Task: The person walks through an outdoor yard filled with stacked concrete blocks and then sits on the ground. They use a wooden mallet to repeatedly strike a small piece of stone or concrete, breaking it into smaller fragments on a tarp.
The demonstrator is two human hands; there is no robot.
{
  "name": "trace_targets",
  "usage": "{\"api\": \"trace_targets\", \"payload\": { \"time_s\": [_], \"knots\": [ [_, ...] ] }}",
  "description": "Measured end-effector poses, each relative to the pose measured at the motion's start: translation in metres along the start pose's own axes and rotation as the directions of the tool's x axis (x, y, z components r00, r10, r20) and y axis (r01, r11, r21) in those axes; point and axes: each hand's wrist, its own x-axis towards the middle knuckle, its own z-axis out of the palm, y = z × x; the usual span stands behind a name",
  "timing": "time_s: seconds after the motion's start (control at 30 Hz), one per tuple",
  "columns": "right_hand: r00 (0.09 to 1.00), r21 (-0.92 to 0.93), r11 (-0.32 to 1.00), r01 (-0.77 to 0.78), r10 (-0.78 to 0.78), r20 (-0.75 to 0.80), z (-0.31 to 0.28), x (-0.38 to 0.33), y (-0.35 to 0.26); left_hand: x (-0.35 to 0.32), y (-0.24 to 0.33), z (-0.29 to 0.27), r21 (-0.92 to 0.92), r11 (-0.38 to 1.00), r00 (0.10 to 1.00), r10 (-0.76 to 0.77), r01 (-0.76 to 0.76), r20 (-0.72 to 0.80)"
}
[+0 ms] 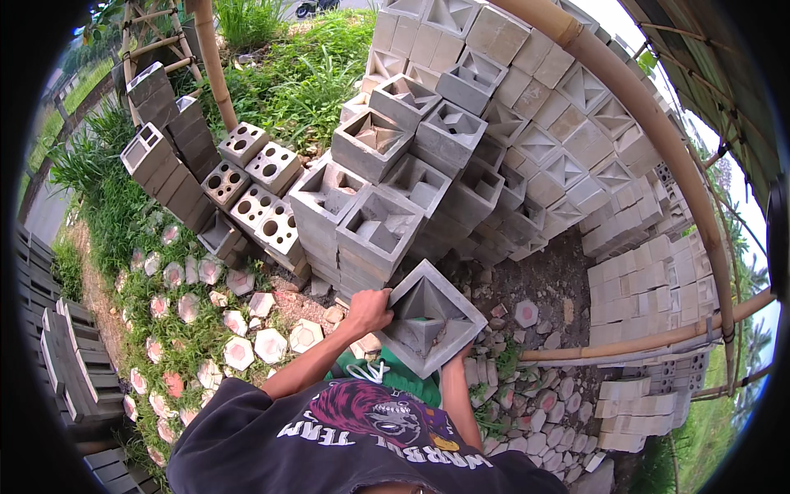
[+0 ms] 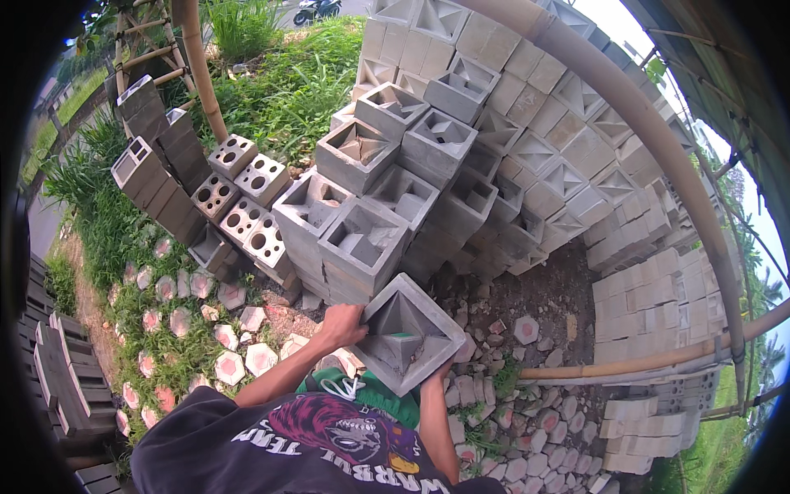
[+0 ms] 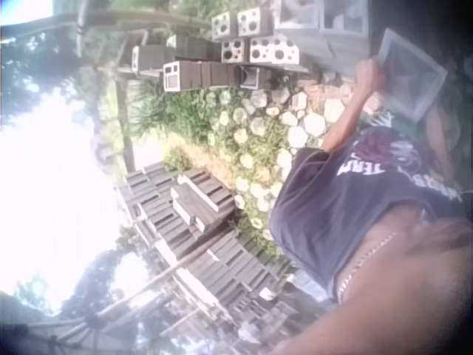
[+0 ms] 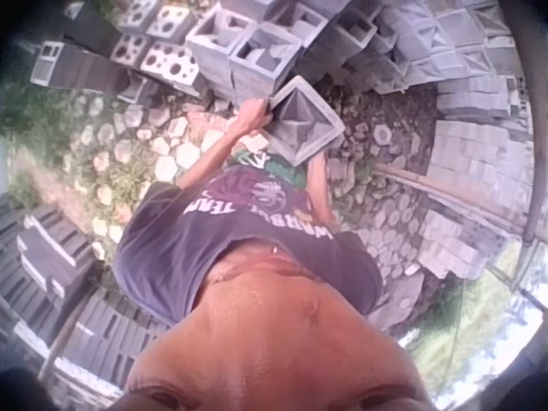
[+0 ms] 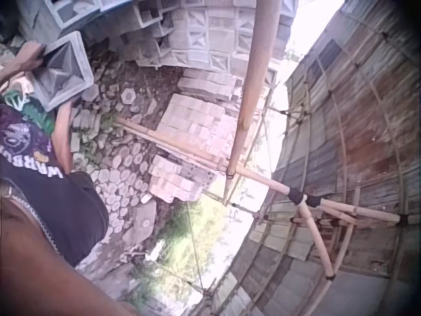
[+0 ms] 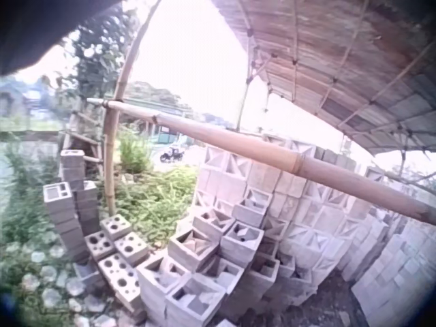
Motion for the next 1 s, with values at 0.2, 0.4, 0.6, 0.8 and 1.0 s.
{"api": "trace_targets", "payload": {
  "time_s": [0.2,0.4,0.6,0.8,1.0],
  "knots": [
    [0.991,0.009,1.000,-0.030,0.028,0.131,0.133,0.097,-0.068,0.100,0.007,-0.027,-0.016,0.996,0.967,-0.087,0.086,-0.240],
    [0.954,-0.168,0.986,-0.001,0.052,0.296,0.199,0.214,-0.120,0.214,0.018,-0.048,0.066,0.992,0.928,-0.081,0.112,-0.363],
    [0.872,-0.123,0.973,-0.197,0.231,0.432,0.231,0.344,-0.132,0.332,0.004,-0.066,0.197,0.972,0.938,-0.052,0.126,-0.343],
    [0.852,-0.214,0.948,-0.236,0.308,0.424,0.257,0.395,-0.114,0.385,-0.025,-0.062,0.236,0.951,0.944,-0.120,0.197,-0.306],
    [0.827,-0.497,0.866,-0.060,0.322,0.461,0.251,0.449,-0.080,0.386,-0.038,-0.044,0.116,0.920,0.825,-0.273,0.374,-0.494]
  ]
}}
